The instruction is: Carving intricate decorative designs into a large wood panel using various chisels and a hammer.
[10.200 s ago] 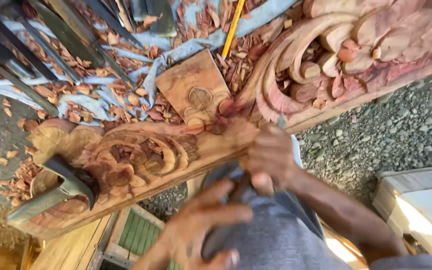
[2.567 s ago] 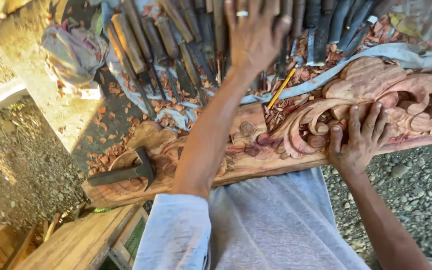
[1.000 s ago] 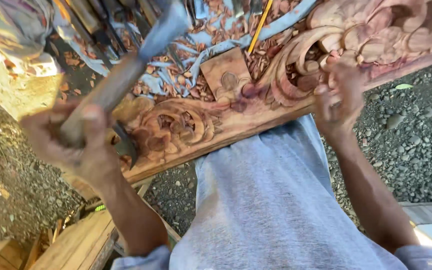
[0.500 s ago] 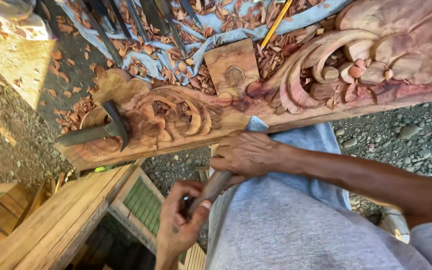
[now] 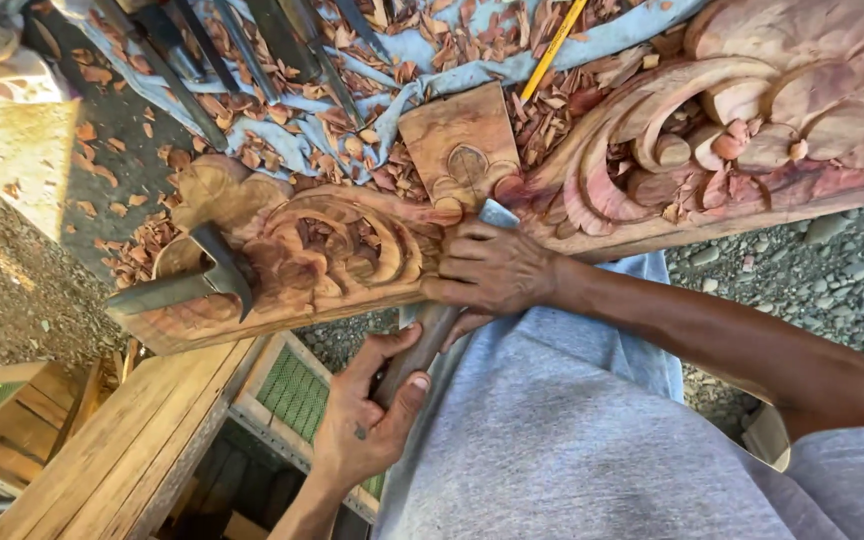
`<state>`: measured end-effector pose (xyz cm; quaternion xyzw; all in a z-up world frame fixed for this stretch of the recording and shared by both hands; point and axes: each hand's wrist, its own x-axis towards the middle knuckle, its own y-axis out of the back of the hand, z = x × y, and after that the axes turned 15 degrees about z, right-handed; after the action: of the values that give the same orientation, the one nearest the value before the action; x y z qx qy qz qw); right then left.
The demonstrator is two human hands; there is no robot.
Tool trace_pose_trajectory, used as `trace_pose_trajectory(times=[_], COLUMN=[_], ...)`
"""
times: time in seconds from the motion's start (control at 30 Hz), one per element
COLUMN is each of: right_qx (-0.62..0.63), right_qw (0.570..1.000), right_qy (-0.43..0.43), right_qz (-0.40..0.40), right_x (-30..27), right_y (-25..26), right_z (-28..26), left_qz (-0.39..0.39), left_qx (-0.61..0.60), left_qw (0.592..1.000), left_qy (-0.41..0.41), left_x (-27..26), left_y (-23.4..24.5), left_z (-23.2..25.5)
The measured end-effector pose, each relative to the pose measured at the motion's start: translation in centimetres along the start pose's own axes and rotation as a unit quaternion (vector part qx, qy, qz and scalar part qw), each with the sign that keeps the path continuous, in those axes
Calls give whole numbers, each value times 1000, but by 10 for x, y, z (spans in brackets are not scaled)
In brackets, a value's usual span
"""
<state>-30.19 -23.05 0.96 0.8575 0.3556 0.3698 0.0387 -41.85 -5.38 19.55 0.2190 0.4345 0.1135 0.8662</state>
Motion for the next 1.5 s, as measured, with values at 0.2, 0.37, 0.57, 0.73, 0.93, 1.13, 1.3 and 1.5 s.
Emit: trace_pose_trajectory(times=[0.2,0.37,0.57,0.73,0.93,1.13,1.3,1.5], right_qx=[-4,-11,-8,-6,1,-18,-14,3], right_qw=[1000,1000,1000,1000,1000,1000,1000,1000], right_qy=[26,17,14,19,6,18,12,-2], right_qz=[6,-4,8,0,-7,-10,-5,6], right_x=[-7,-10,-10,-9,-6,-8,-6,-10], right_y=[-3,-5,-6,-5,-3,-2,-1,-1], right_z=[8,8,6,8,8,6,7,7], left_qz=[-20,-35,-26,-18,-16,-16,-19,-18], left_qx=[-32,20,-4,13,7,15,2,31], left_qw=[995,998,999,1000,1000,999,1000,999], left_qy=[-92,44,-35,-22,-14,-26,-20,39], left_x=[6,8,9,8,10,9,9,8], left_y=[-2,-2,-2,-2,-2,-3,-2,-7], left_z=[1,12,17,14,15,17,21,36])
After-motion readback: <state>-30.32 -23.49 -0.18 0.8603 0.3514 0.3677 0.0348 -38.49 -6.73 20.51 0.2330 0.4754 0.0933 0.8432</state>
